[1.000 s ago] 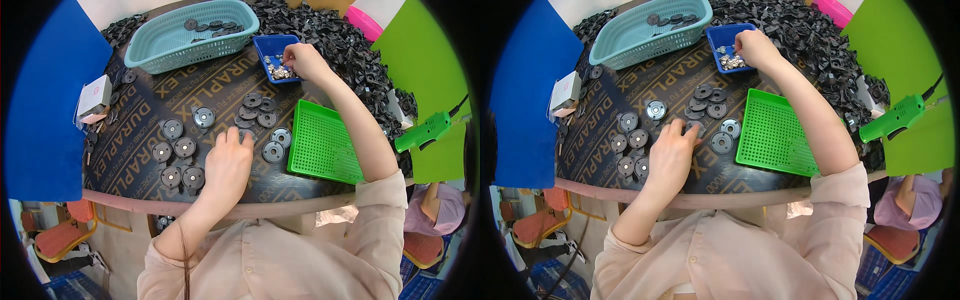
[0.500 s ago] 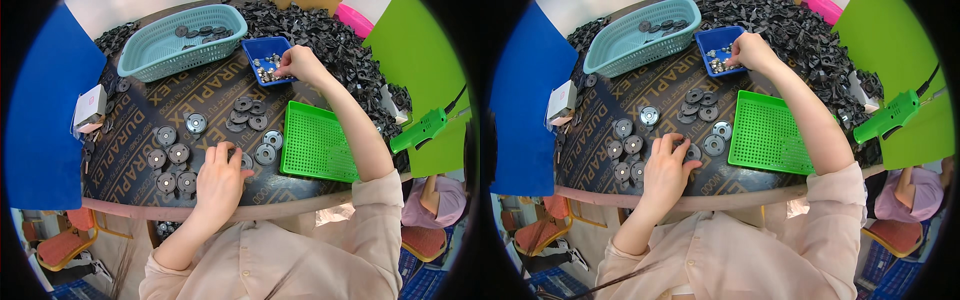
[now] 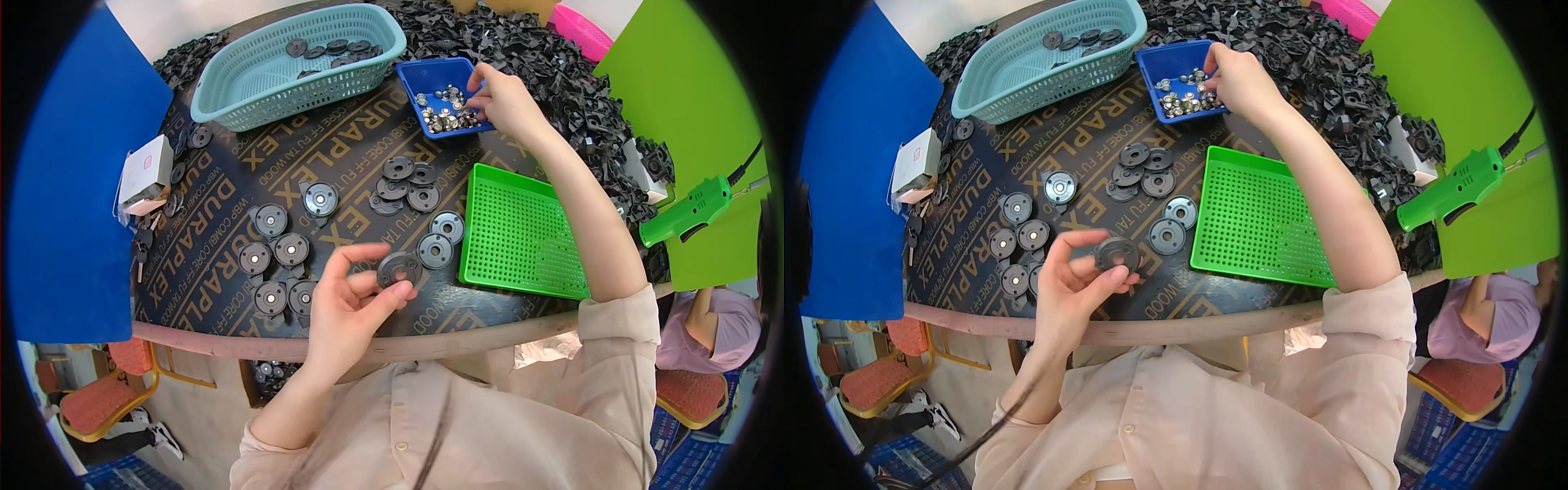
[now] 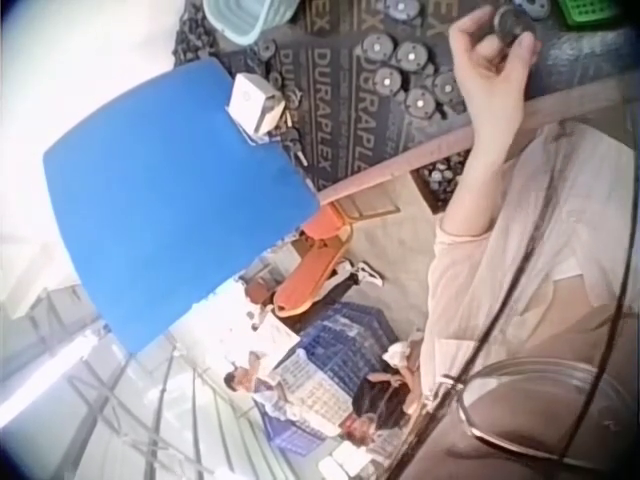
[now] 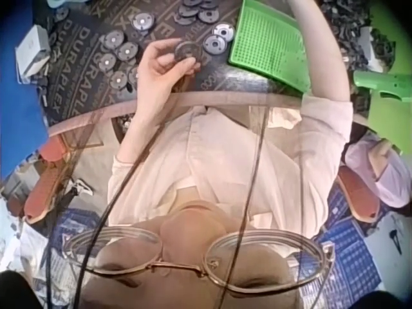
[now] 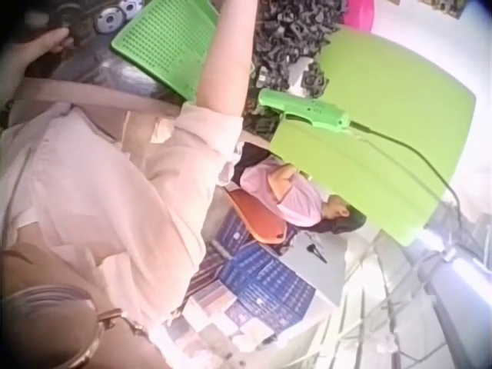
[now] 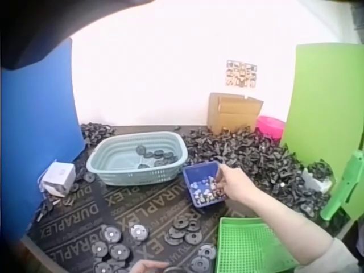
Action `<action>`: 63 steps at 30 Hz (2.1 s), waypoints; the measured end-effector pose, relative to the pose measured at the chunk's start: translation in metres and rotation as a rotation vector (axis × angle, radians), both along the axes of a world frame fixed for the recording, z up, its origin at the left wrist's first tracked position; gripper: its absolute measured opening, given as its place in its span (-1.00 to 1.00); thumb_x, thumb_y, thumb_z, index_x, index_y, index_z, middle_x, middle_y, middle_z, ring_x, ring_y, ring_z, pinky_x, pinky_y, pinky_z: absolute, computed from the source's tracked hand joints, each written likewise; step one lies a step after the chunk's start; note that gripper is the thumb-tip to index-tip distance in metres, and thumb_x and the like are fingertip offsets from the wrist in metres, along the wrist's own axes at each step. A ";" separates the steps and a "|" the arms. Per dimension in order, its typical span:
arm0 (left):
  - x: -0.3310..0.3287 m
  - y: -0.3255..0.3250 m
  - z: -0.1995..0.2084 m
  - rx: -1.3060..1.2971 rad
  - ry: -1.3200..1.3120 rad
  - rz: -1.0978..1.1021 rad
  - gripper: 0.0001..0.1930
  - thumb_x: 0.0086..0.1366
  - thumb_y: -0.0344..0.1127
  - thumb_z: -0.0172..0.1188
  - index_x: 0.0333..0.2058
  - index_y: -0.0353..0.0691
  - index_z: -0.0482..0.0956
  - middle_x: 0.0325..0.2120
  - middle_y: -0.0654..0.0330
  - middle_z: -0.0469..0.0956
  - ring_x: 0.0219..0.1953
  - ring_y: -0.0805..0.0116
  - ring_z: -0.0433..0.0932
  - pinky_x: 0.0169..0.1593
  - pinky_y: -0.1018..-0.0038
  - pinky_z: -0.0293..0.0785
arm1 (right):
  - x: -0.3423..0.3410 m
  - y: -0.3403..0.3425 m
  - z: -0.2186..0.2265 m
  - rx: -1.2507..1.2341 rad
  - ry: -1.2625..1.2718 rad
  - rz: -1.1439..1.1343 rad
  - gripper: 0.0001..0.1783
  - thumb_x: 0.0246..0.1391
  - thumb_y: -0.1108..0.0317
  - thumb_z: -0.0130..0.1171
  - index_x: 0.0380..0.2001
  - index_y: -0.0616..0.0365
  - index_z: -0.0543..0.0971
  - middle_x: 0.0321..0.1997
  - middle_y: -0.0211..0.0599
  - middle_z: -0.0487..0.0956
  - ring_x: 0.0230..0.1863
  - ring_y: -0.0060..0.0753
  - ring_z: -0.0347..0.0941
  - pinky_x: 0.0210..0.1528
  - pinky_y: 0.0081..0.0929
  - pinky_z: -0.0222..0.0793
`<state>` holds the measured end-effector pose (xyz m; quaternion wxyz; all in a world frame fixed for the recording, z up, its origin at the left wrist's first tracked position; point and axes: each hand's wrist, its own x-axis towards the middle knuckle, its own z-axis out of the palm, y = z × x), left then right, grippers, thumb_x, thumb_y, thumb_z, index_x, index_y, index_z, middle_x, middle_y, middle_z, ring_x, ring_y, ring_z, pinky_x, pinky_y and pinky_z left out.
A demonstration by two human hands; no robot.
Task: Assembling small plastic components by inserting screws using an electric screwdriver on a factory workbench.
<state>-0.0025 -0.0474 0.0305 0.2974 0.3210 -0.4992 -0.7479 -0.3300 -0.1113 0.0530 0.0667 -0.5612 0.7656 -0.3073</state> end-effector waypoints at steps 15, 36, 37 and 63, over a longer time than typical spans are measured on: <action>-0.001 0.002 -0.004 0.309 0.017 -0.123 -0.72 0.31 -0.33 0.13 -0.11 -0.44 0.50 -0.29 0.02 0.62 -0.36 0.25 0.65 -0.29 0.42 0.67 | 0.139 0.131 0.025 0.087 -0.448 0.383 -0.92 -0.08 0.46 0.33 -0.47 0.15 0.61 -0.27 -0.40 0.58 -0.29 -0.58 0.50 -0.42 -0.67 0.37; 0.007 0.004 0.000 0.521 0.136 -0.170 -0.76 0.34 -0.38 0.03 -0.16 -0.46 0.54 -0.22 -0.09 0.59 -0.14 -0.01 0.61 -0.14 0.23 0.64 | -0.090 0.117 -0.008 0.351 0.755 -0.555 -0.84 0.01 0.47 0.02 -0.35 0.19 0.57 -0.23 -0.02 0.56 -0.15 0.04 0.53 -0.22 -0.13 0.53; 0.009 0.003 -0.001 0.522 0.133 -0.162 -0.76 0.34 -0.38 0.03 -0.16 -0.46 0.54 -0.22 -0.09 0.59 -0.14 -0.01 0.61 -0.14 0.23 0.64 | -0.090 0.111 -0.010 0.390 0.724 -0.532 -0.85 0.00 0.48 0.02 -0.39 0.22 0.58 -0.26 0.01 0.58 -0.16 0.05 0.55 -0.22 -0.12 0.53; -0.002 0.016 0.000 0.661 0.049 -0.229 -0.68 0.38 -0.27 0.00 -0.07 -0.43 0.48 -0.18 -0.03 0.58 -0.19 0.13 0.63 -0.20 0.24 0.66 | 0.170 0.198 -0.012 -0.311 -0.958 0.009 -0.64 -0.28 0.66 0.38 -0.28 0.40 0.59 -0.21 -0.18 0.47 -0.32 -0.50 0.47 -0.47 -0.69 0.48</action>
